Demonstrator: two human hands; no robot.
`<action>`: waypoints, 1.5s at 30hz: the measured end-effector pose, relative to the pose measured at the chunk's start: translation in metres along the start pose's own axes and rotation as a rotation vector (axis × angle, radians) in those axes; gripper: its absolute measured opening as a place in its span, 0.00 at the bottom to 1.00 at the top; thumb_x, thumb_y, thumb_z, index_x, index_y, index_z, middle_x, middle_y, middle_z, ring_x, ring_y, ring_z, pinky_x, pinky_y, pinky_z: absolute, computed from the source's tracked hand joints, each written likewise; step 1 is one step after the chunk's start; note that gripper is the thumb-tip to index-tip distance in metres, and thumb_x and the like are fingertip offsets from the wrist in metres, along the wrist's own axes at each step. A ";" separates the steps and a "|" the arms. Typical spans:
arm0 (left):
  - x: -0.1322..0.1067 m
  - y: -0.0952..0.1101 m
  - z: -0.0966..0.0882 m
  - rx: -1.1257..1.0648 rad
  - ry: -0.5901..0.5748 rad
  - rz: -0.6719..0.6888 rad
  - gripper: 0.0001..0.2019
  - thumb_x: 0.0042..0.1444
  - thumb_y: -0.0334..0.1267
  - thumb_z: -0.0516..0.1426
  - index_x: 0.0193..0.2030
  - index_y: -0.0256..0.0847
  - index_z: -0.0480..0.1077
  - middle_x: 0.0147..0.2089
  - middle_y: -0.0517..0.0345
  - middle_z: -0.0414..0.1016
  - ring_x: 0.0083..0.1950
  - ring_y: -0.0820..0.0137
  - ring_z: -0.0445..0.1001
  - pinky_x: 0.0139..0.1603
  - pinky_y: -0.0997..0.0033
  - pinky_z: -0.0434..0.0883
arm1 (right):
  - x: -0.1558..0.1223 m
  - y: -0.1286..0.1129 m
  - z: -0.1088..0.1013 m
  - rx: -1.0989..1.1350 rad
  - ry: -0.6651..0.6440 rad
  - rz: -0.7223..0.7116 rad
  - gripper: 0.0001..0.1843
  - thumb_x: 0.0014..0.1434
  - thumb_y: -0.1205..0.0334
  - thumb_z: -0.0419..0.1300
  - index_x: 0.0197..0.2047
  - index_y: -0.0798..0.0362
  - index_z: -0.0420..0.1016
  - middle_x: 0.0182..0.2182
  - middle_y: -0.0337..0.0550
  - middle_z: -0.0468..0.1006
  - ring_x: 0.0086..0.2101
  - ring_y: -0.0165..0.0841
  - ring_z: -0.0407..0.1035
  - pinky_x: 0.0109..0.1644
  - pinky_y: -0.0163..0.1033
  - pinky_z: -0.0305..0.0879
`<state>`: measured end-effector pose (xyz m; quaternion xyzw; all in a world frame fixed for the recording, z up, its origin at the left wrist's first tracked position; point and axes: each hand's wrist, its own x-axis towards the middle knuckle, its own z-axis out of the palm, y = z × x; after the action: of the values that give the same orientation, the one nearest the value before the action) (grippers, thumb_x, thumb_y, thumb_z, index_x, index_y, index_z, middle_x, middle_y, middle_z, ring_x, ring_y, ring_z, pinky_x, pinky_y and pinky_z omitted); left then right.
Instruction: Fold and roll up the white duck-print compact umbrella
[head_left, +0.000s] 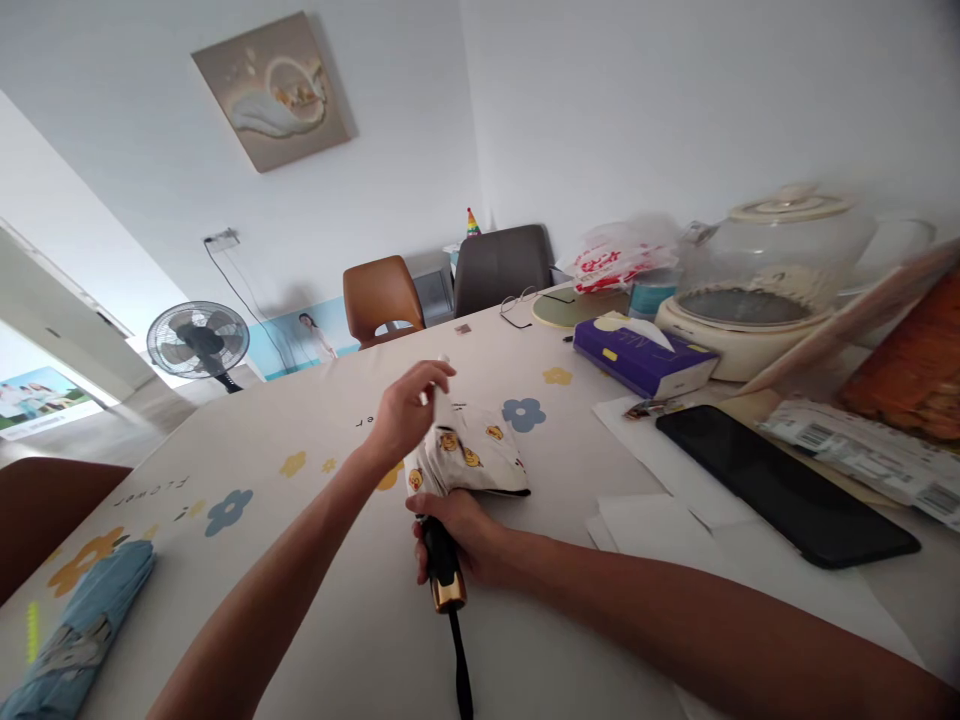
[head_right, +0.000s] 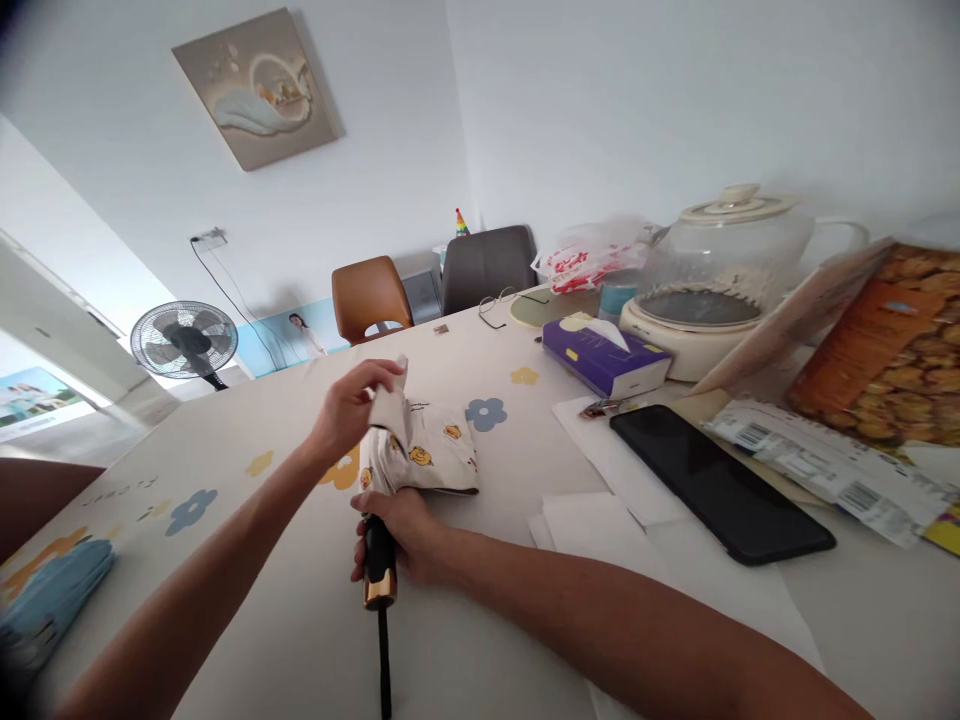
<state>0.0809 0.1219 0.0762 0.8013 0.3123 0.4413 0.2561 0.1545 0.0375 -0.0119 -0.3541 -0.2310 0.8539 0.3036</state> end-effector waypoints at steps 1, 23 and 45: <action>-0.005 0.000 -0.012 -0.053 0.050 -0.043 0.06 0.44 0.27 0.54 0.27 0.42 0.67 0.43 0.57 0.72 0.42 0.68 0.68 0.42 0.71 0.64 | 0.000 0.000 0.000 -0.011 -0.001 0.007 0.10 0.56 0.59 0.52 0.28 0.57 0.61 0.17 0.41 0.70 0.17 0.32 0.68 0.22 0.37 0.69; -0.104 -0.083 -0.051 -0.589 0.522 -0.552 0.13 0.36 0.37 0.64 0.28 0.39 0.65 0.49 0.58 0.68 0.41 0.69 0.68 0.31 0.75 0.67 | -0.010 -0.009 0.001 0.109 0.009 0.063 0.33 0.49 0.29 0.43 0.20 0.53 0.60 0.11 0.34 0.58 0.11 0.24 0.54 0.13 0.31 0.57; -0.096 -0.072 -0.104 -0.035 0.371 -0.274 0.05 0.43 0.37 0.60 0.23 0.39 0.69 0.46 0.56 0.65 0.44 0.68 0.66 0.37 0.75 0.65 | -0.004 0.002 0.004 -0.031 0.184 -0.153 0.16 0.53 0.53 0.54 0.21 0.53 0.58 0.08 0.32 0.60 0.10 0.25 0.54 0.12 0.30 0.55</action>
<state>-0.0693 0.1147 0.0236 0.6521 0.4521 0.5475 0.2657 0.1530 0.0324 -0.0090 -0.4171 -0.2416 0.7883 0.3823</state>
